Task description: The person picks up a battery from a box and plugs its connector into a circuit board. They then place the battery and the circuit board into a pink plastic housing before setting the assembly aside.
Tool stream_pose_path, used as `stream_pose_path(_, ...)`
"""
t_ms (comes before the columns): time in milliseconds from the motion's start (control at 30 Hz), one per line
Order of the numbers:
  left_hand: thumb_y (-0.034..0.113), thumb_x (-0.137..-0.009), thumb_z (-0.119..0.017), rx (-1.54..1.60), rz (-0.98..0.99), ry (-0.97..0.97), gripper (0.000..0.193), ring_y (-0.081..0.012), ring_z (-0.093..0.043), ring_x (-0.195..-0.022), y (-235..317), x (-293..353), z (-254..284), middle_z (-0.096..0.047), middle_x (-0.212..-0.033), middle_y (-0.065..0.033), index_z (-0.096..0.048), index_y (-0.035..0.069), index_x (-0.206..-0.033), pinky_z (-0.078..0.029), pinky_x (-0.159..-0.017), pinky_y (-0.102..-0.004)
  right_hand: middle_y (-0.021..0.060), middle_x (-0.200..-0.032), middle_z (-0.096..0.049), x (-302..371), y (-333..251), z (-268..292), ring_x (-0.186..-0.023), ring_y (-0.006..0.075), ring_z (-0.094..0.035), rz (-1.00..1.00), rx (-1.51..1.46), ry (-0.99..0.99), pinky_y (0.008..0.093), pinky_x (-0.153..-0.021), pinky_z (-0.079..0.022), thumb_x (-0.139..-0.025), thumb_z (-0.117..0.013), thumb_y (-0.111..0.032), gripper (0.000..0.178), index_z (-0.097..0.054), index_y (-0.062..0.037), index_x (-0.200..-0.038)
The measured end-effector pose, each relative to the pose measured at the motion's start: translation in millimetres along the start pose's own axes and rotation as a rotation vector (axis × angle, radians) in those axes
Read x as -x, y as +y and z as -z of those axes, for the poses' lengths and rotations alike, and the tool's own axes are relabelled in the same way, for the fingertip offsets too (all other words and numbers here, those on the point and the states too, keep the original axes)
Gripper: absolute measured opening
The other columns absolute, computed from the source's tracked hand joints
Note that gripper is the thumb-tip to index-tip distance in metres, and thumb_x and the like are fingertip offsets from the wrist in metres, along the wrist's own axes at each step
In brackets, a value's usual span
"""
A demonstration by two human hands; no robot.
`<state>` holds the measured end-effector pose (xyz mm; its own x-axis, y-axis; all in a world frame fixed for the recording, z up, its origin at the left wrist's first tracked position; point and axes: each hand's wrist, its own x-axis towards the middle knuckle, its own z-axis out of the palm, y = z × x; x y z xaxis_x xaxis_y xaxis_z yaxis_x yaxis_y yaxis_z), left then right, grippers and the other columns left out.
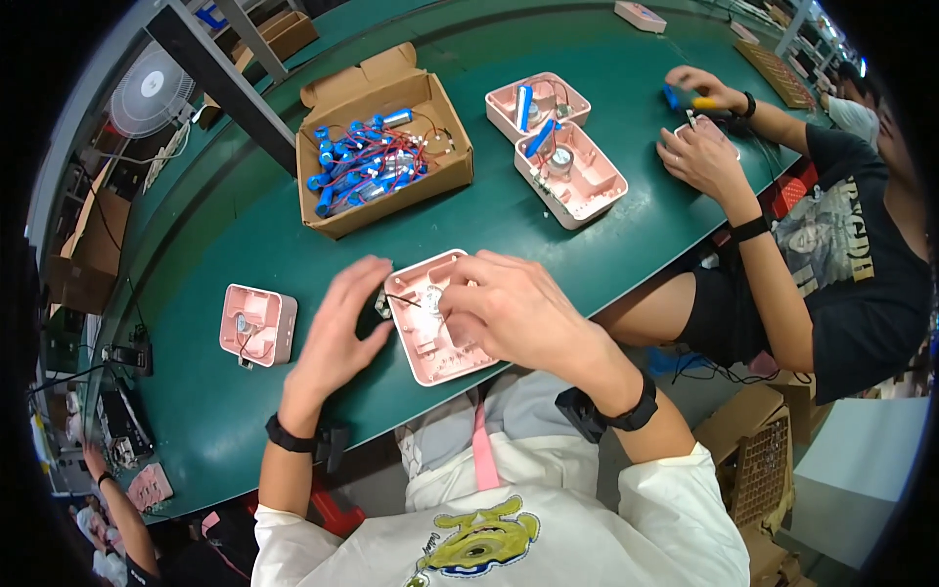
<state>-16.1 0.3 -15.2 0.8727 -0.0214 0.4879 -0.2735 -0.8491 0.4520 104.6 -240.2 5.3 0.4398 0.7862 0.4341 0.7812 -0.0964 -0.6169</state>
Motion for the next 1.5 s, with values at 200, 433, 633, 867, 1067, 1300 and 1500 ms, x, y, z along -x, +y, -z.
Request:
stream_pose_path(200,-0.005,-0.090,-0.070,0.277,0.101,0.021,0.030,-0.0362,-0.071,-0.102,-14,-17,-8,-0.070,-0.108,-0.0151,-0.069,0.000,-0.120,-0.057,-0.089,-0.0437,0.0140,-0.095,-0.077,-10,6,-3,-0.080,0.0170,-0.074,-0.171,-0.556,0.110,0.0290,-0.065,-0.057,-0.096,-0.072,0.001,0.012,-0.074,0.0050,-0.107)
stream_pose_path(433,0.001,-0.097,-0.068,0.211,0.199,-0.103,0.013,-0.0327,-0.071,-0.089,3,-31,-5,-0.068,-0.099,-0.0168,-0.065,-0.003,-0.108,-0.057,-0.079,-0.0409,0.0172,-0.098,-0.077,-21,-5,4,-0.068,0.0129,-0.071,-0.397,-0.969,0.187,0.0239,-0.053,-0.053,-0.101,-0.067,0.001,0.014,-0.072,0.0095,-0.110)
stream_pose_path(633,0.005,-0.098,-0.069,0.352,0.411,-0.101,0.013,-0.0272,-0.069,-0.085,13,-25,-7,-0.066,-0.098,-0.0153,-0.064,-0.004,-0.106,-0.058,-0.074,-0.0371,0.0162,-0.091,-0.076,-25,-13,-2,-0.064,0.0125,-0.070,-0.408,-1.014,0.254,0.0219,-0.050,-0.050,-0.104,-0.063,-0.002,0.016,-0.071,0.0103,-0.111)
stream_pose_path(867,0.005,-0.098,-0.070,0.494,0.432,-0.035,0.016,-0.0248,-0.069,-0.085,6,-18,-17,-0.066,-0.100,-0.0138,-0.066,-0.005,-0.110,-0.058,-0.073,-0.0348,0.0151,-0.092,-0.075,-26,-19,6,-0.063,0.0129,-0.070,-0.425,-0.879,0.091,0.0227,-0.050,-0.052,-0.106,-0.062,-0.009,0.021,-0.071,0.0099,-0.110)
stream_pose_path(1067,0.005,-0.098,-0.070,0.498,0.417,-0.022,0.017,-0.0251,-0.070,-0.086,6,-13,-16,-0.065,-0.101,-0.0139,-0.067,-0.005,-0.111,-0.059,-0.073,-0.0346,0.0158,-0.090,-0.075,-22,-34,1,-0.063,0.0155,-0.071,-0.528,-1.047,-0.058,0.0264,-0.054,-0.056,-0.105,-0.062,-0.007,0.019,-0.072,0.0100,-0.107)
stream_pose_path(1300,0.003,-0.098,-0.070,0.508,0.402,-0.012,0.015,-0.0200,-0.071,-0.089,5,-13,-19,-0.066,-0.102,-0.0106,-0.069,-0.003,-0.112,-0.058,-0.076,-0.0311,0.0185,-0.087,-0.076,-21,-28,2,-0.064,0.0199,-0.073,-0.617,-1.126,-0.214,0.0308,-0.060,-0.060,-0.100,-0.066,0.000,0.013,-0.074,0.0095,-0.100)
stream_pose_path(1500,0.001,-0.097,-0.070,0.541,0.395,0.013,0.016,-0.0210,-0.072,-0.087,9,-9,-19,-0.067,-0.101,-0.0108,-0.069,-0.004,-0.112,-0.058,-0.075,-0.0311,0.0185,-0.087,-0.078,-31,-27,0,-0.065,0.0189,-0.074,-0.640,-0.980,-0.255,0.0292,-0.060,-0.059,-0.093,-0.073,0.003,0.006,-0.075,0.0079,-0.091)
